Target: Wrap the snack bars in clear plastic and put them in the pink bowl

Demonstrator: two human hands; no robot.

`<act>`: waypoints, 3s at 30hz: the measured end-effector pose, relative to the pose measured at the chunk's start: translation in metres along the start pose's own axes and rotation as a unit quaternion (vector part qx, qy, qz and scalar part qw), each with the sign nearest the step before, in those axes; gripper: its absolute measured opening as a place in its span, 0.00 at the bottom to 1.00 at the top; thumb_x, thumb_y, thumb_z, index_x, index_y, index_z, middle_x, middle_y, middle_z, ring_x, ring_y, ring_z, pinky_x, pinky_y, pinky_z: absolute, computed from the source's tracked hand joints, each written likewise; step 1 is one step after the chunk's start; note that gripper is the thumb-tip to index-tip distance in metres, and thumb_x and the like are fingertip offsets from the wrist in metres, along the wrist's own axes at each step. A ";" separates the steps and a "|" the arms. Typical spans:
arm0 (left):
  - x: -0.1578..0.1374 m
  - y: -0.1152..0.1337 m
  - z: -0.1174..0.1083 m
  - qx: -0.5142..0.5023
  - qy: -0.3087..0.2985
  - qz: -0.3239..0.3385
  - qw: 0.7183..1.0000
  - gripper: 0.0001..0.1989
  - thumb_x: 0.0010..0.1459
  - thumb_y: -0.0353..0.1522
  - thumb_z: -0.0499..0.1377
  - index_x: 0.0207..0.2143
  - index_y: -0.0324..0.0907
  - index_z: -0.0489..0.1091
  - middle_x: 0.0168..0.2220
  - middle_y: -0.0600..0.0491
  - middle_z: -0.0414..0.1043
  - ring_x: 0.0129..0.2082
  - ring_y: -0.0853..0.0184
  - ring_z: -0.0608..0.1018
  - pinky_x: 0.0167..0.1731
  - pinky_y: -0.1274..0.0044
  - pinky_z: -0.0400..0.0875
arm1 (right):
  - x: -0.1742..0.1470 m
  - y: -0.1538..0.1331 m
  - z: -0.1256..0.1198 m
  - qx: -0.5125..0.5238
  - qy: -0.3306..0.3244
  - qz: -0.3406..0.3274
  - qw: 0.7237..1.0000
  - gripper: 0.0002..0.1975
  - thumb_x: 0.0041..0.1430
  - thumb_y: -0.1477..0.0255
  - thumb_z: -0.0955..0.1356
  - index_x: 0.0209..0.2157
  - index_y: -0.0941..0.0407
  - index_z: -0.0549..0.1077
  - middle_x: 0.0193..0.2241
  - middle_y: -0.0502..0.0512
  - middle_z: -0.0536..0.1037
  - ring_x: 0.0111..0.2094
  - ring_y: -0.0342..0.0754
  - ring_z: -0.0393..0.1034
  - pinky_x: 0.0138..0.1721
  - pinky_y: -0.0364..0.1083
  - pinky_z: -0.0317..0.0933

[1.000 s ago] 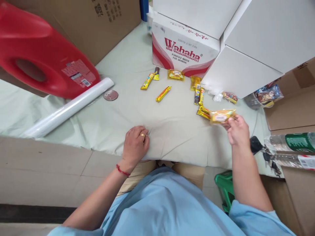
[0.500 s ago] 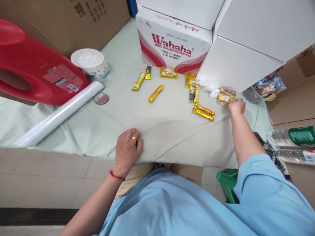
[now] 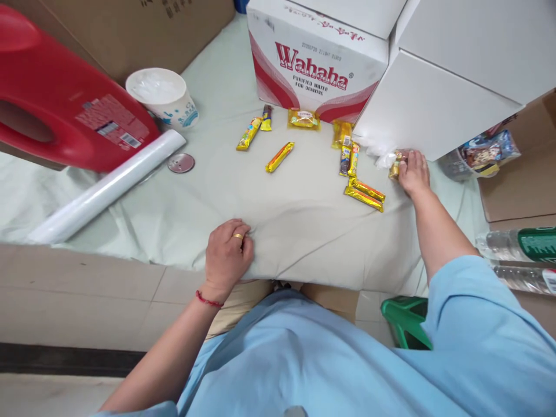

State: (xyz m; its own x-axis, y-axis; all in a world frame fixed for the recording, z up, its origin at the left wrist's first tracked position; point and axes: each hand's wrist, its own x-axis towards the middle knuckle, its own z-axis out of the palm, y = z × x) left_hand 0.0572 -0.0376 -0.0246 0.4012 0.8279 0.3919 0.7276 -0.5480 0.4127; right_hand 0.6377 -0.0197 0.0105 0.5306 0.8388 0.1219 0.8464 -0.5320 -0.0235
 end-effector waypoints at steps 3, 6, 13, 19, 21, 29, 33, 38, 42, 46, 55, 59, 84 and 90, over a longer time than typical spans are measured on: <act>0.001 0.000 -0.001 -0.004 -0.007 -0.008 1.000 0.11 0.62 0.26 0.56 0.44 0.43 0.75 0.48 0.42 0.78 0.55 0.52 0.78 0.55 0.59 0.71 | 0.004 -0.009 -0.013 0.009 0.055 0.018 0.998 0.25 0.73 0.67 0.56 0.63 0.62 0.71 0.69 0.74 0.64 0.68 0.63 0.58 0.67 0.64 0.52; 0.002 0.001 -0.003 0.001 -0.007 0.009 1.000 0.11 0.62 0.26 0.55 0.43 0.43 0.74 0.47 0.43 0.78 0.54 0.53 0.79 0.53 0.61 0.72 | 0.009 -0.031 -0.028 0.033 0.089 0.051 0.994 0.23 0.73 0.66 0.57 0.51 0.62 0.78 0.55 0.75 0.76 0.58 0.63 0.68 0.60 0.60 0.60; 0.001 0.001 -0.001 0.023 0.024 0.043 0.999 0.10 0.65 0.25 0.54 0.43 0.41 0.74 0.46 0.42 0.79 0.53 0.53 0.79 0.52 0.62 0.73 | -0.012 -0.081 -0.029 0.132 0.022 0.097 0.986 0.08 0.60 0.71 0.67 0.37 0.58 0.78 0.39 0.64 0.82 0.44 0.59 0.75 0.51 0.56 0.66; -0.006 0.012 -0.010 -0.100 0.058 -0.044 0.992 0.09 0.67 0.27 0.54 0.42 0.44 0.74 0.43 0.46 0.79 0.48 0.60 0.81 0.50 0.66 0.77 | -0.111 -0.108 -0.053 0.586 0.033 0.137 0.798 0.13 0.54 0.61 0.73 0.33 0.52 0.68 0.29 0.48 0.73 0.27 0.44 0.66 0.28 0.43 0.63; -0.007 0.031 -0.017 -0.166 0.041 -0.065 0.983 0.09 0.69 0.29 0.53 0.44 0.45 0.73 0.43 0.48 0.78 0.46 0.62 0.81 0.48 0.67 0.78 | -0.161 -0.127 -0.062 0.699 -0.047 0.114 0.705 0.18 0.48 0.61 0.77 0.32 0.52 0.68 0.26 0.45 0.69 0.24 0.41 0.63 0.24 0.40 0.59; 0.005 0.107 -0.015 -0.332 -0.079 -0.007 0.940 0.16 0.66 0.41 0.62 0.52 0.44 0.73 0.51 0.44 0.75 0.52 0.60 0.78 0.51 0.68 0.76 | -0.291 -0.218 -0.071 0.751 -0.228 0.160 0.599 0.18 0.47 0.59 0.82 0.30 0.53 0.76 0.22 0.46 0.72 0.18 0.37 0.55 0.18 0.38 0.50; 0.003 0.097 -0.013 -0.410 -0.153 -0.074 0.896 0.09 0.66 0.36 0.60 0.38 0.44 0.79 0.35 0.52 0.76 0.35 0.66 0.78 0.39 0.74 0.72 | -0.290 -0.222 -0.072 0.732 -0.252 0.130 0.619 0.20 0.47 0.57 0.82 0.27 0.54 0.75 0.20 0.45 0.70 0.18 0.36 0.53 0.17 0.38 0.46; -0.008 0.089 -0.020 -0.559 -0.198 -0.260 0.762 0.18 0.60 0.47 0.65 0.33 0.40 0.77 0.28 0.54 0.72 0.29 0.68 0.70 0.31 0.76 0.64 | -0.280 -0.215 -0.070 0.729 -0.270 0.118 0.618 0.22 0.50 0.54 0.80 0.27 0.54 0.72 0.23 0.45 0.70 0.19 0.38 0.55 0.19 0.39 0.49; -0.010 0.093 -0.023 -0.606 -0.168 -0.342 0.698 0.27 0.60 0.55 0.62 0.28 0.39 0.71 0.24 0.56 0.67 0.26 0.71 0.65 0.29 0.77 0.59 | -0.292 -0.221 -0.064 0.664 -0.213 -0.003 0.717 0.19 0.62 0.51 0.73 0.33 0.53 0.75 0.29 0.50 0.75 0.28 0.44 0.67 0.30 0.44 0.65; -0.009 0.097 -0.019 -0.616 -0.172 -0.338 0.690 0.28 0.59 0.56 0.62 0.25 0.40 0.69 0.24 0.56 0.65 0.26 0.70 0.63 0.29 0.76 0.57 | -0.306 -0.226 -0.063 0.480 -0.041 -0.146 0.864 0.18 0.62 0.55 0.74 0.47 0.52 0.77 0.54 0.61 0.74 0.56 0.58 0.69 0.55 0.58 0.68; -0.006 0.104 -0.012 -0.580 -0.150 -0.321 0.734 0.28 0.60 0.56 0.61 0.24 0.41 0.70 0.23 0.56 0.66 0.27 0.69 0.65 0.31 0.75 0.60 | -0.303 -0.225 -0.064 0.425 -0.020 -0.270 0.864 0.08 0.67 0.64 0.72 0.45 0.50 0.80 0.44 0.57 0.80 0.50 0.56 0.69 0.54 0.57 0.65; -0.006 0.099 -0.015 -0.598 -0.114 -0.354 0.710 0.23 0.52 0.52 0.70 0.28 0.41 0.75 0.25 0.56 0.71 0.28 0.70 0.68 0.32 0.76 0.62 | -0.299 -0.221 -0.053 0.566 -0.102 -0.116 0.810 0.08 0.67 0.62 0.72 0.36 0.51 0.80 0.36 0.53 0.80 0.41 0.51 0.72 0.47 0.51 0.66; -0.008 0.078 -0.031 -0.633 -0.139 -0.329 0.687 0.17 0.52 0.46 0.71 0.28 0.42 0.75 0.26 0.56 0.70 0.30 0.69 0.68 0.36 0.75 0.62 | -0.285 -0.188 -0.062 0.355 -0.004 -0.322 0.878 0.15 0.67 0.74 0.66 0.49 0.49 0.81 0.58 0.59 0.77 0.68 0.61 0.59 0.66 0.66 0.60; -0.005 0.058 -0.036 -0.614 -0.110 -0.334 0.707 0.18 0.51 0.46 0.72 0.28 0.42 0.73 0.28 0.56 0.69 0.31 0.69 0.68 0.35 0.76 0.62 | -0.280 -0.180 -0.052 0.546 -0.135 -0.105 0.821 0.12 0.67 0.59 0.71 0.42 0.51 0.82 0.36 0.54 0.83 0.36 0.50 0.76 0.40 0.49 0.72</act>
State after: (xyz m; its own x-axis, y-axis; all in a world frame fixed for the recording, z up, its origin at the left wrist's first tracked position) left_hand 0.0773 -0.0777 0.0274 0.3715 0.8755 -0.3089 -0.1824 0.3950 0.9004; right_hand 0.3348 -0.1652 0.0325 0.2349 0.9719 0.0166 0.3790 -0.0758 -0.9223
